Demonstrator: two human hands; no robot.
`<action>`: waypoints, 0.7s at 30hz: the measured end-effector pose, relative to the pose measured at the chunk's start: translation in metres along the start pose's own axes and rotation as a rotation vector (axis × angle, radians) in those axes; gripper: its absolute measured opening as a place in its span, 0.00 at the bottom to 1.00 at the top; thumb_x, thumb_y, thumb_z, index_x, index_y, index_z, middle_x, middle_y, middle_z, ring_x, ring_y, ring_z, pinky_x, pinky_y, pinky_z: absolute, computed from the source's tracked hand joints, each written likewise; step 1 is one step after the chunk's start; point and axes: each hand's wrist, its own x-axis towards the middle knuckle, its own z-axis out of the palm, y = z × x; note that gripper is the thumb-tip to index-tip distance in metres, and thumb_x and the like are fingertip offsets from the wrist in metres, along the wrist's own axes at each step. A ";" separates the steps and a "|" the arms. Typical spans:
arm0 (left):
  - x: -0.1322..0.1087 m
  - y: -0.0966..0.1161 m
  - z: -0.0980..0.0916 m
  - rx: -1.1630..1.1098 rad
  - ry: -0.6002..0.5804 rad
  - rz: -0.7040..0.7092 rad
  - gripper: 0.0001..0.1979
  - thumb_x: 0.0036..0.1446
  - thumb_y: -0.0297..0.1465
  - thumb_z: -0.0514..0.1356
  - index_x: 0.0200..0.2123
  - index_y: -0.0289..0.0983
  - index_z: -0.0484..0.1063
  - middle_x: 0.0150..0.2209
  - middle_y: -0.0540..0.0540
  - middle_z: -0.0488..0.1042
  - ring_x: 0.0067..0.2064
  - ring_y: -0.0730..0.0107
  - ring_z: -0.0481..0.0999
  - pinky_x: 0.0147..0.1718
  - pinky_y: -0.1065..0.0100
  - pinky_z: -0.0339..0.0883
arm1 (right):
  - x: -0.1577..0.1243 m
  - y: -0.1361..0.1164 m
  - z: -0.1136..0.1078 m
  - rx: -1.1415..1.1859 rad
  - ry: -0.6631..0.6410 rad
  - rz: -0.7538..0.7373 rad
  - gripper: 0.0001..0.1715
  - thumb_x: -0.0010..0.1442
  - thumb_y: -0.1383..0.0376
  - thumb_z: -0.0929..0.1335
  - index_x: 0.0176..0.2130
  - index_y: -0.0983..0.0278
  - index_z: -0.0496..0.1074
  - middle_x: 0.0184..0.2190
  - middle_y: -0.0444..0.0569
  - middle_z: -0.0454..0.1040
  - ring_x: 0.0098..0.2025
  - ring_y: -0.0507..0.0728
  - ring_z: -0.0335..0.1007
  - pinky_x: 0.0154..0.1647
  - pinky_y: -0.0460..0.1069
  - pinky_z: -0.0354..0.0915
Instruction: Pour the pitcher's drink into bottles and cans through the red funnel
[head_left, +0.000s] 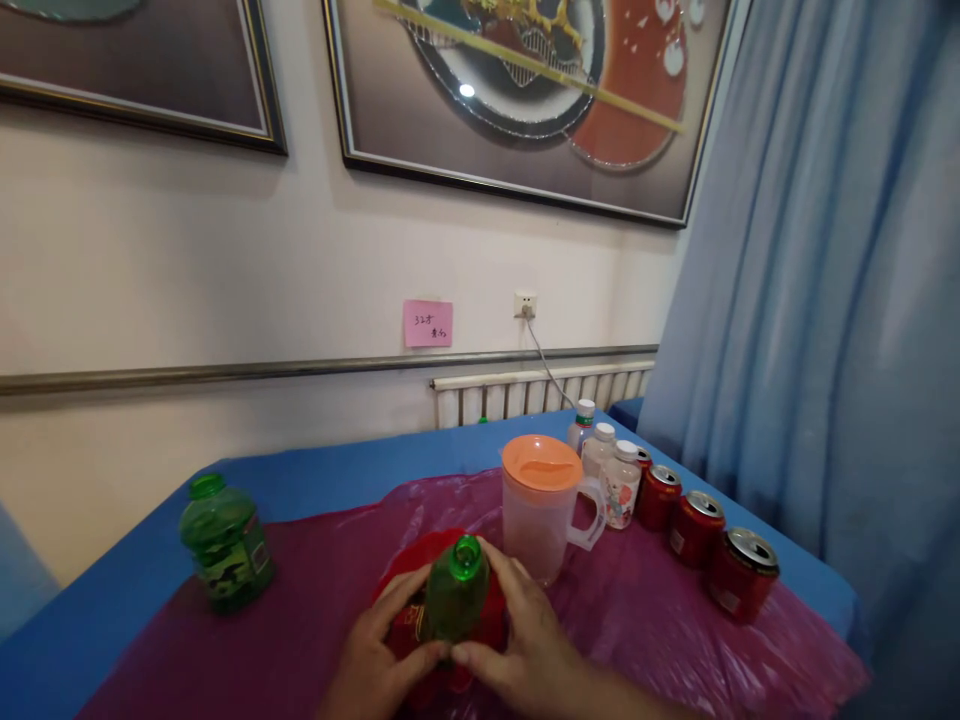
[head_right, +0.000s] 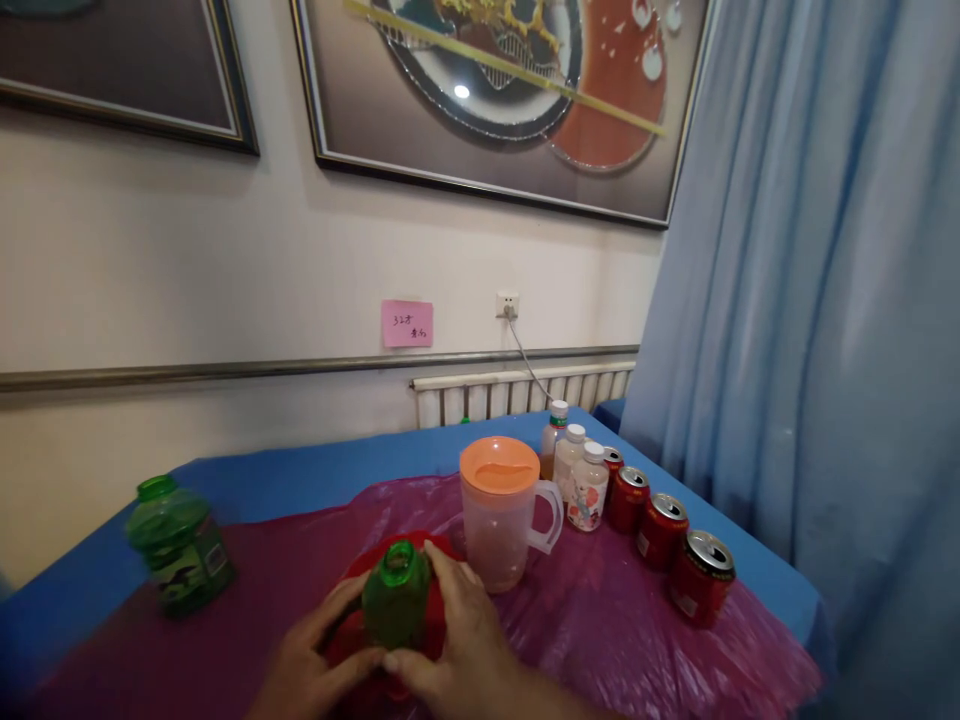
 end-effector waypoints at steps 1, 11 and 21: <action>0.000 -0.002 0.001 0.002 -0.017 0.012 0.31 0.45 0.42 0.74 0.54 0.47 0.78 0.54 0.43 0.81 0.52 0.48 0.81 0.54 0.54 0.75 | 0.004 -0.004 0.001 0.035 -0.005 0.011 0.53 0.49 0.66 0.77 0.68 0.61 0.58 0.62 0.58 0.70 0.63 0.68 0.66 0.65 0.66 0.62; -0.003 0.014 0.001 -0.086 -0.011 -0.014 0.36 0.44 0.50 0.72 0.57 0.47 0.76 0.56 0.42 0.79 0.54 0.47 0.81 0.54 0.54 0.75 | 0.007 -0.028 -0.028 0.279 0.112 0.044 0.35 0.47 0.64 0.77 0.54 0.61 0.71 0.49 0.51 0.78 0.50 0.62 0.75 0.53 0.57 0.71; 0.004 0.011 0.002 -0.003 0.105 -0.037 0.26 0.50 0.52 0.67 0.49 0.45 0.80 0.45 0.44 0.85 0.45 0.54 0.85 0.47 0.62 0.80 | -0.035 0.032 -0.158 -0.170 0.537 0.353 0.34 0.53 0.49 0.75 0.53 0.62 0.69 0.45 0.53 0.80 0.43 0.65 0.79 0.47 0.57 0.73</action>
